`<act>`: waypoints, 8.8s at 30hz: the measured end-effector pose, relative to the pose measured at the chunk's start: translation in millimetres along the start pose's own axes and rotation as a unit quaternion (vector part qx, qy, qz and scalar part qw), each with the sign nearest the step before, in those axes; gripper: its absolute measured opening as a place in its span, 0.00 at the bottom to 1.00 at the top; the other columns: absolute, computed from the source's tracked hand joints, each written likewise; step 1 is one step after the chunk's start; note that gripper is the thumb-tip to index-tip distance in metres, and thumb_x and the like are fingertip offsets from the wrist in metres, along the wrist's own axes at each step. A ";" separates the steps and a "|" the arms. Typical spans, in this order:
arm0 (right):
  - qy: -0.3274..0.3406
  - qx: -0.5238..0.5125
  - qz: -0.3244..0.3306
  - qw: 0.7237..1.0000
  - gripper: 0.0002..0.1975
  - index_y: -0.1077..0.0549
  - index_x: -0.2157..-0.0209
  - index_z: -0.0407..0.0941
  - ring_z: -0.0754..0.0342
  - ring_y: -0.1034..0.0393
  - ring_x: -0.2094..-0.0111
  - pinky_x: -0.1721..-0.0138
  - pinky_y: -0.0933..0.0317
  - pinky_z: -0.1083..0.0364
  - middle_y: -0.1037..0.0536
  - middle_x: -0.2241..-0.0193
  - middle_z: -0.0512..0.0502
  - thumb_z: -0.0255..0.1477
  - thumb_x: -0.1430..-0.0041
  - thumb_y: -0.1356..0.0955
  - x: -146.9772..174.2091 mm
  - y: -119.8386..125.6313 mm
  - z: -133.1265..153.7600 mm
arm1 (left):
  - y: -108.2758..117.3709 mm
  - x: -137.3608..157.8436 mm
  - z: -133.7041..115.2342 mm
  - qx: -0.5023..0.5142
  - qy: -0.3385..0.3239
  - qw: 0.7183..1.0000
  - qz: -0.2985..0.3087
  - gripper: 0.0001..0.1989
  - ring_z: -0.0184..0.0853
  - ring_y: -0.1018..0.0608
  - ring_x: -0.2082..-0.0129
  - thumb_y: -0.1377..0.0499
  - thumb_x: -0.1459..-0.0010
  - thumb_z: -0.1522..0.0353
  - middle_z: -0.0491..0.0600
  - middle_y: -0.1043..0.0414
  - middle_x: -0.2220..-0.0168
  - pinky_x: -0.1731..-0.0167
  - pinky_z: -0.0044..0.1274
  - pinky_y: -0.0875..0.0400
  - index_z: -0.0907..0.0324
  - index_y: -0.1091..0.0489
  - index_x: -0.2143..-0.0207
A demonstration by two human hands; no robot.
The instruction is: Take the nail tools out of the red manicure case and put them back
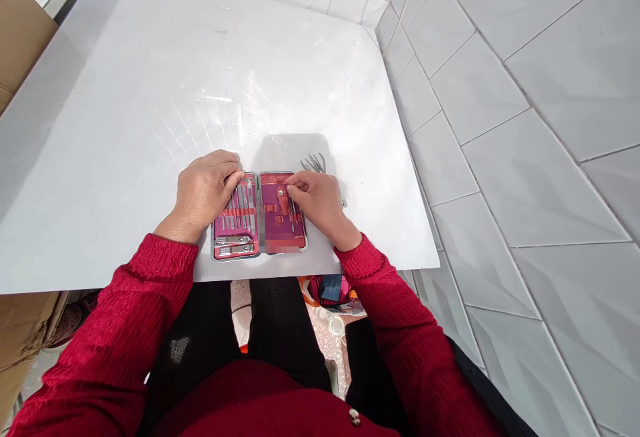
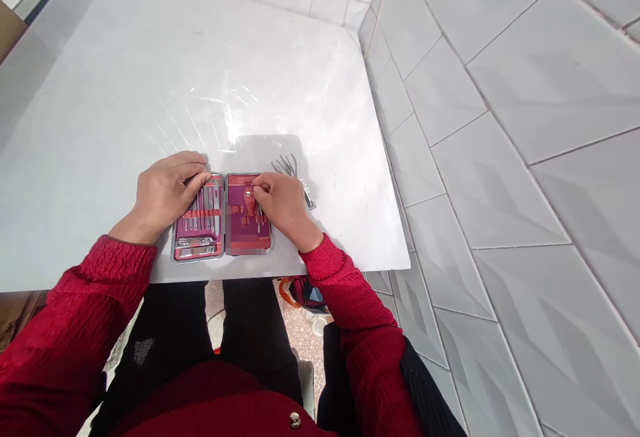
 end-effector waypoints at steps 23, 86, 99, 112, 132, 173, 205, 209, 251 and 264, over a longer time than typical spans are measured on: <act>0.074 0.088 -0.033 0.993 0.08 0.23 0.66 0.47 0.54 0.30 0.68 0.64 0.41 0.54 0.23 0.69 0.50 0.30 0.32 0.33 12.9 3.6 6.1 | 5.8 -0.5 -1.6 -0.003 -0.018 1.000 -0.007 0.19 0.44 0.17 0.56 0.48 0.27 0.60 0.52 0.17 0.53 0.62 0.35 0.22 0.55 0.20 0.63; -0.064 0.125 -0.052 0.989 0.08 0.26 0.71 0.46 0.54 0.34 0.66 0.65 0.46 0.53 0.25 0.66 0.50 0.30 0.37 0.28 -4.3 55.6 -30.6 | 4.3 -3.8 3.3 0.003 -0.018 1.000 -0.014 0.15 0.43 0.17 0.51 0.46 0.29 0.61 0.47 0.18 0.52 0.55 0.35 0.21 0.52 0.21 0.63; -0.083 -0.013 -0.099 0.992 0.10 0.28 0.73 0.46 0.55 0.36 0.72 0.67 0.44 0.53 0.27 0.77 0.52 0.31 0.37 0.31 -7.4 58.3 -39.1 | 3.2 -3.1 1.0 -0.003 -0.014 1.000 -0.006 0.15 0.43 0.18 0.52 0.46 0.29 0.61 0.49 0.18 0.53 0.56 0.34 0.21 0.53 0.20 0.63; 0.076 0.025 0.056 0.995 0.13 0.19 0.50 0.48 0.55 0.32 0.70 0.65 0.40 0.54 0.23 0.71 0.52 0.31 0.33 0.31 4.7 21.6 -12.8 | 2.7 0.3 -2.0 0.015 0.006 1.000 0.001 0.16 0.44 0.18 0.53 0.46 0.29 0.62 0.50 0.18 0.52 0.56 0.36 0.22 0.54 0.19 0.62; 0.139 0.139 0.006 0.980 0.13 0.27 0.66 0.48 0.49 0.34 0.58 0.57 0.41 0.50 0.26 0.64 0.46 0.32 0.26 0.37 -2.3 8.0 5.3 | -2.8 0.7 0.5 0.033 0.010 0.999 0.002 0.15 0.43 0.18 0.53 0.45 0.30 0.63 0.51 0.18 0.55 0.54 0.36 0.24 0.55 0.18 0.61; -0.006 -0.061 0.141 0.988 0.13 0.27 0.70 0.47 0.59 0.43 0.76 0.71 0.46 0.55 0.37 0.81 0.58 0.39 0.36 0.27 0.9 27.6 -13.0 | 1.1 -0.1 -1.6 0.009 -0.002 1.000 0.000 0.15 0.44 0.18 0.52 0.45 0.29 0.62 0.50 0.18 0.53 0.55 0.35 0.22 0.55 0.20 0.62; 0.048 -0.123 0.035 0.991 0.09 0.20 0.62 0.47 0.56 0.33 0.71 0.68 0.40 0.56 0.22 0.72 0.52 0.36 0.35 0.30 0.9 17.3 -7.8 | 3.9 -1.7 -1.1 0.003 -0.028 1.000 -0.008 0.19 0.43 0.17 0.55 0.48 0.27 0.60 0.51 0.18 0.54 0.62 0.33 0.23 0.55 0.21 0.64; 0.004 -0.061 -0.107 0.992 0.08 0.20 0.61 0.47 0.54 0.31 0.68 0.64 0.37 0.53 0.20 0.67 0.49 0.34 0.36 0.31 -3.4 32.7 -18.3 | 3.9 -1.7 -0.9 0.006 -0.024 1.000 -0.002 0.19 0.43 0.18 0.55 0.49 0.28 0.61 0.51 0.18 0.54 0.62 0.33 0.23 0.55 0.20 0.65; -0.068 -0.043 -0.170 0.982 0.03 0.28 0.66 0.46 0.55 0.33 0.72 0.65 0.40 0.53 0.25 0.74 0.53 0.29 0.42 0.34 -10.3 43.3 -37.4 | 2.6 0.4 -0.6 0.013 -0.016 1.000 -0.001 0.16 0.43 0.18 0.56 0.46 0.28 0.63 0.52 0.18 0.53 0.61 0.35 0.23 0.55 0.20 0.63; -0.091 -0.278 -0.016 0.956 0.31 0.28 0.42 0.43 0.56 0.33 0.77 0.74 0.38 0.54 0.26 0.78 0.58 0.30 0.51 0.32 -11.3 20.1 -23.3 | 4.3 1.9 -2.0 0.024 -0.020 0.999 -0.009 0.15 0.45 0.18 0.51 0.46 0.27 0.62 0.53 0.19 0.50 0.57 0.37 0.22 0.55 0.20 0.58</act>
Point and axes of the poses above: each hand's wrist, its own x-axis away from the middle knuckle, its own y-axis out of the back of the hand, z = x × y, the point moved 3 cm from there along -x, towards the middle knuckle
